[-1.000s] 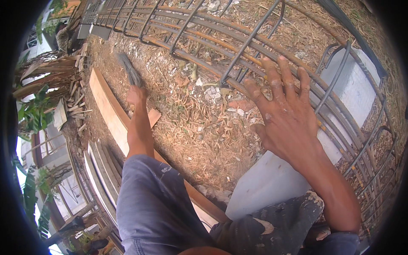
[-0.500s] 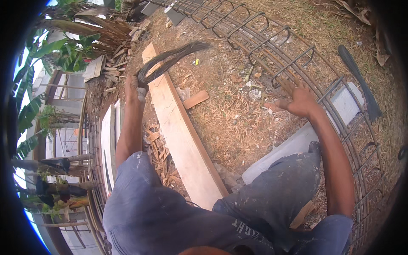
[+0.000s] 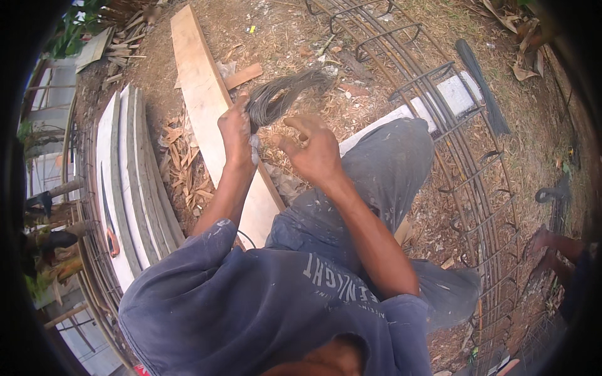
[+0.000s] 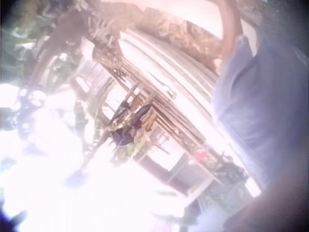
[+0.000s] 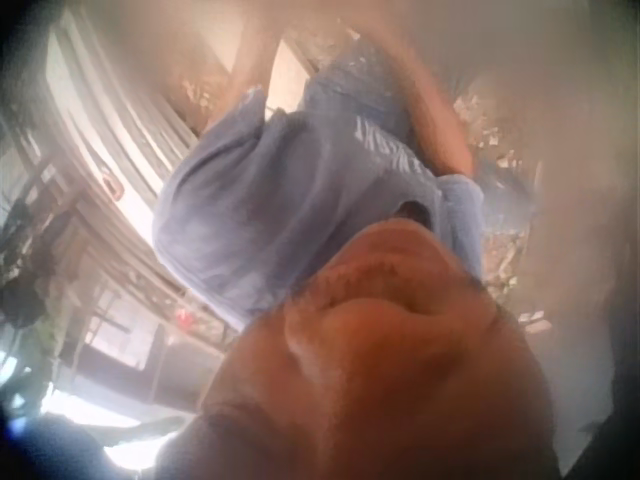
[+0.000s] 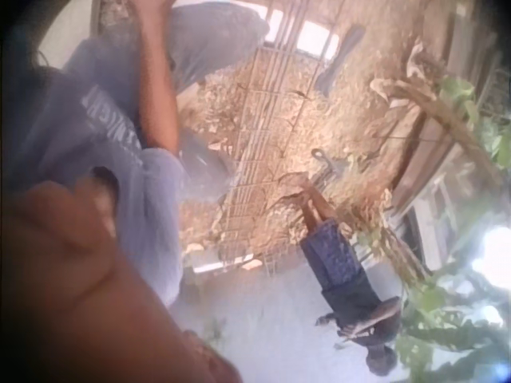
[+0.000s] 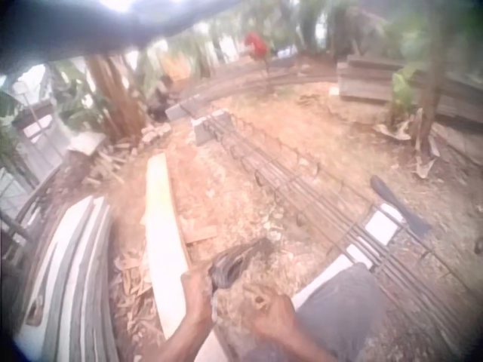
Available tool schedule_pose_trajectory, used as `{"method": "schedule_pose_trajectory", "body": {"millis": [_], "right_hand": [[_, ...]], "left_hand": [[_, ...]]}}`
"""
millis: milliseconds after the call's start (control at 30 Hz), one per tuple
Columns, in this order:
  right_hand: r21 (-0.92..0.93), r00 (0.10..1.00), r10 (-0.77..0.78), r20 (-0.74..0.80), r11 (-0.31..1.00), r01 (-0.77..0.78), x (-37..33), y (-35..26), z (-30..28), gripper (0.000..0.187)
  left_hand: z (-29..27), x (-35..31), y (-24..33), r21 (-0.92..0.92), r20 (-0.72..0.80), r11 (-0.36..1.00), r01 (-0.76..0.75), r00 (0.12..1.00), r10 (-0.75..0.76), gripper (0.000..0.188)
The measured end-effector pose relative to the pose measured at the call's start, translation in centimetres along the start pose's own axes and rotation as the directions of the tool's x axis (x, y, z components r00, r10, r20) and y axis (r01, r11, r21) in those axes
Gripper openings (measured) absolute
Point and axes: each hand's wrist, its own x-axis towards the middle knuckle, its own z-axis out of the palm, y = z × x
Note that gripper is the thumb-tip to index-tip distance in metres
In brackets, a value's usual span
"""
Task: The person sits on the ground and uses pliers to tie wire around the intersections of a rebar mesh. They repeatedly wrap and twist wire to secure the grid structure.
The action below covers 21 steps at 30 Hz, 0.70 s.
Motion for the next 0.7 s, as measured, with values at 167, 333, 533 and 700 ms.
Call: {"method": "schedule_pose_trajectory", "body": {"millis": [167,333,533,700], "right_hand": [[0.302,0.995,0.019,-0.101,0.953,0.013,-0.5,0.6,0.8,0.025],[0.366,0.996,-0.004,-0.093,0.93,0.038,-0.2,0.1,-0.2,0.018],[0.298,0.988,0.129,-0.091,0.95,-0.096,0.1,-0.1,0.1,0.019],[0.521,0.945,0.328,-0.001,0.807,-0.28,-0.2,0.1,-0.8,0.02]], "left_hand": [[0.2,-0.7,-1.0,0.155,0.028,0.987,-0.034,0.999,0.03,0.031],[0.6,-1.4,-2.1,0.107,0.083,0.992,-0.065,0.995,0.056,0.031],[0.8,-2.4,-1.5,0.179,0.095,0.981,-0.076,0.994,0.06,0.031],[-0.1,-1.2,-1.8,0.15,0.1,0.988,-0.041,0.995,0.026,0.031]]}}
